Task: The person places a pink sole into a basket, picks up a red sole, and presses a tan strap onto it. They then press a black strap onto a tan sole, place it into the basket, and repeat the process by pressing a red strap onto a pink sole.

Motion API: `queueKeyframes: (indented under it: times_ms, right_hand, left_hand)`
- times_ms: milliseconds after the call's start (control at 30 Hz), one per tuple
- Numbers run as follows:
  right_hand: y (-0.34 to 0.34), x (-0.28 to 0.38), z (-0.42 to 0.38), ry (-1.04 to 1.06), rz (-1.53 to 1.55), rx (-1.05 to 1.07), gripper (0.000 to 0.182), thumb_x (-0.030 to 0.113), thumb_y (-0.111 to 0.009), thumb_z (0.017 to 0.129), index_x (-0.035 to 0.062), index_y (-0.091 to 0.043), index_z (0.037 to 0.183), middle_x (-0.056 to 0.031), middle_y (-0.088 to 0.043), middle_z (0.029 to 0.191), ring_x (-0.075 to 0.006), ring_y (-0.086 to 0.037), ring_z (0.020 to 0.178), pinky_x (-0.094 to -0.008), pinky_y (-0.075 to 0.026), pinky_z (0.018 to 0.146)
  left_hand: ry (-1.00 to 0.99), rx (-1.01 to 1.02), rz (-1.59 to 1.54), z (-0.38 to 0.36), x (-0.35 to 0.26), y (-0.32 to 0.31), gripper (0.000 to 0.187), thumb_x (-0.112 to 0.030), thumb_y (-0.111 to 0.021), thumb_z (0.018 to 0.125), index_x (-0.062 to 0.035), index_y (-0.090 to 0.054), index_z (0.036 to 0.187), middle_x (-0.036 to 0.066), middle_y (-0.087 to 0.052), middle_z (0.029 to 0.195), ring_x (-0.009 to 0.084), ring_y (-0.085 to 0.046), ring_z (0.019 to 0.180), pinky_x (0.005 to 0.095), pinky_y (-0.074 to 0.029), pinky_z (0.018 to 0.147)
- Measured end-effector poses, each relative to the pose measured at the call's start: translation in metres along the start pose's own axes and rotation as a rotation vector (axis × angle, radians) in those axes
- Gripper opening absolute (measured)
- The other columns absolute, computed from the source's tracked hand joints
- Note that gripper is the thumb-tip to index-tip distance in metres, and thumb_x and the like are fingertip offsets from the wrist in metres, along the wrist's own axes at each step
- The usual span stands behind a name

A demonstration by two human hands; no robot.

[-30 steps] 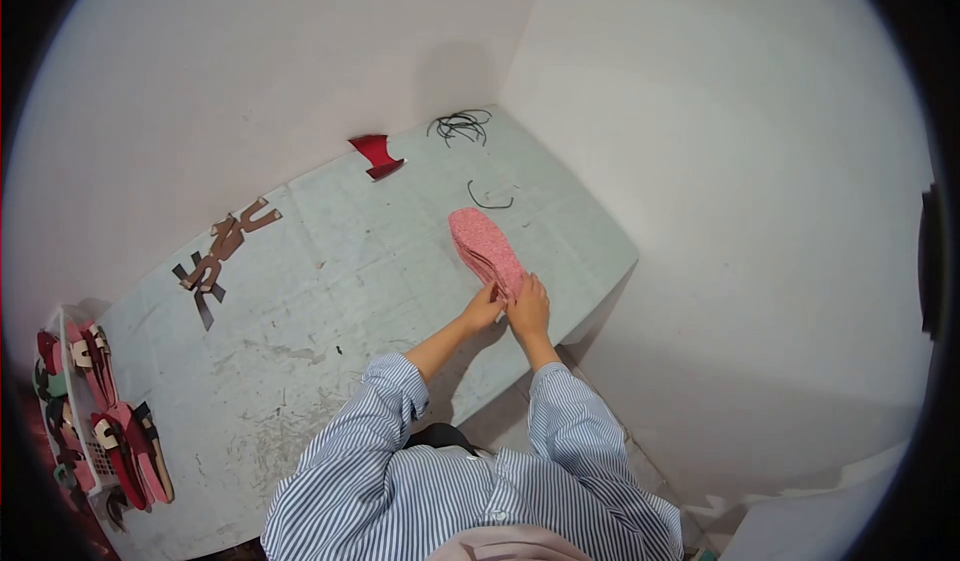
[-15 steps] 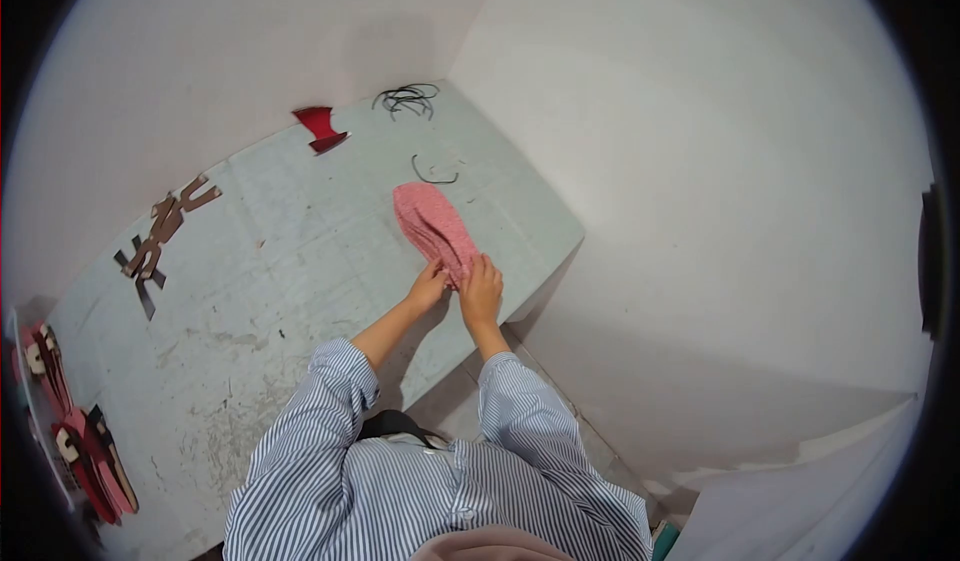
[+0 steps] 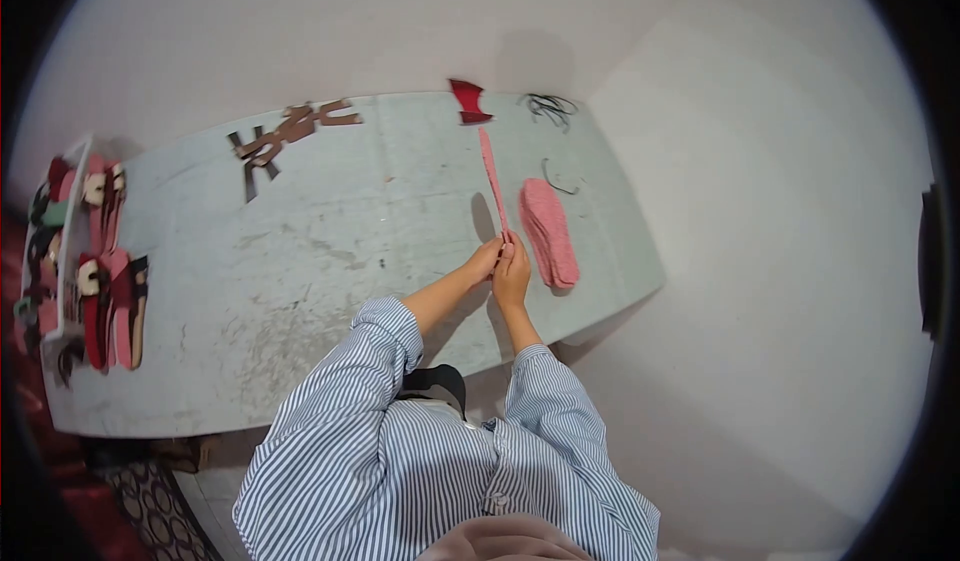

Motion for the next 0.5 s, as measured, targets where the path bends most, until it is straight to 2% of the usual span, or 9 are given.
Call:
queueKeyframes:
  times_ms: [33, 100, 133, 200, 233, 300, 400, 500]
  right_hand:
    - [-0.013, 0.007, -0.002, 0.011, 0.019, 0.025, 0.034, 0.021, -0.035, 0.09, -0.0021, -0.049, 0.111, -0.0195, -0.052, 0.11, -0.0342, -0.049, 0.1, -0.0394, -0.038, 0.086]
    - [-0.044, 0.024, -0.009, -0.007, 0.201, 0.07, 0.037, 0.026, -0.032, 0.092, -0.0013, -0.051, 0.108, -0.0163, -0.06, 0.095, -0.0268, -0.058, 0.085, -0.0349, -0.044, 0.075]
    - [-0.055, 0.042, -0.014, 0.003, 0.225, 0.098, 0.037, 0.026, -0.032, 0.092, -0.0013, -0.051, 0.108, -0.0163, -0.06, 0.095, -0.0268, -0.058, 0.085, -0.0349, -0.044, 0.075]
    - [-0.077, 0.075, -0.026, -0.139, 0.358, 0.19, 0.034, 0.023, -0.034, 0.092, -0.0019, -0.052, 0.106, -0.0168, -0.06, 0.094, -0.0273, -0.06, 0.081, -0.0347, -0.046, 0.07]
    - [-0.09, 0.087, -0.033, -0.13, 0.383, 0.215, 0.034, 0.023, -0.034, 0.092, -0.0019, -0.052, 0.106, -0.0168, -0.06, 0.094, -0.0273, -0.06, 0.081, -0.0347, -0.046, 0.07]
    - [-0.112, 0.111, -0.045, -0.045, 0.399, 0.211, 0.034, 0.023, -0.034, 0.092, -0.0009, -0.052, 0.106, -0.0156, -0.061, 0.092, -0.0256, -0.061, 0.079, -0.033, -0.046, 0.068]
    - [-0.14, 0.14, -0.064, -0.02, 0.423, 0.271, 0.034, 0.024, -0.033, 0.092, -0.0008, -0.053, 0.105, -0.0161, -0.062, 0.088, -0.0264, -0.061, 0.078, -0.0327, -0.046, 0.067]
    - [-0.163, 0.159, -0.08, -0.056, 0.507, 0.358, 0.036, 0.026, -0.033, 0.092, -0.001, -0.054, 0.102, -0.0153, -0.062, 0.082, -0.0244, -0.061, 0.074, -0.0327, -0.046, 0.066]
  left_hand:
    - [-0.009, -0.031, -0.009, -0.013, -0.007, 0.012, 0.043, -0.045, -0.027, 0.09, -0.016, -0.047, 0.114, 0.003, -0.053, 0.104, 0.0144, -0.049, 0.094, 0.0324, -0.041, 0.076]
    - [-0.091, -0.205, -0.034, -0.043, -0.021, 0.043, 0.034, -0.041, -0.031, 0.091, -0.0177, -0.047, 0.109, -0.001, -0.053, 0.092, 0.0099, -0.051, 0.08, 0.0238, -0.037, 0.05]
    - [-0.102, -0.241, -0.04, -0.058, -0.028, 0.058, 0.034, -0.041, -0.031, 0.091, -0.0177, -0.047, 0.109, -0.001, -0.053, 0.092, 0.0099, -0.051, 0.08, 0.0238, -0.037, 0.05]
    - [-0.19, -0.329, -0.146, -0.087, -0.042, 0.091, 0.029, -0.041, -0.037, 0.09, -0.018, -0.049, 0.104, -0.004, -0.052, 0.092, 0.0084, -0.05, 0.084, 0.0226, -0.034, 0.049]
    - [-0.203, -0.364, -0.145, -0.097, -0.043, 0.112, 0.029, -0.041, -0.037, 0.09, -0.018, -0.049, 0.104, -0.004, -0.052, 0.092, 0.0084, -0.05, 0.084, 0.0226, -0.034, 0.049]
    - [-0.244, -0.334, -0.235, -0.123, -0.049, 0.145, 0.028, -0.041, -0.043, 0.088, -0.0202, -0.048, 0.105, -0.004, -0.052, 0.102, 0.0113, -0.047, 0.092, 0.0254, -0.036, 0.063]
    - [-0.255, -0.467, -0.197, -0.166, -0.058, 0.177, 0.024, -0.04, -0.045, 0.087, -0.0206, -0.049, 0.101, -0.005, -0.052, 0.099, 0.0105, -0.048, 0.091, 0.0244, -0.035, 0.063]
    - [-0.254, -0.56, -0.231, -0.196, -0.059, 0.197, 0.029, -0.036, -0.048, 0.087, -0.0203, -0.046, 0.111, -0.004, -0.052, 0.1, 0.0099, -0.049, 0.089, 0.0253, -0.036, 0.063]
Point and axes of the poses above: each hand's wrist, its own z-axis towards the middle knuckle, its own y-axis out of the back of the hand, x = y × z, the point moved 2 cm from there along z, towards the middle knuckle
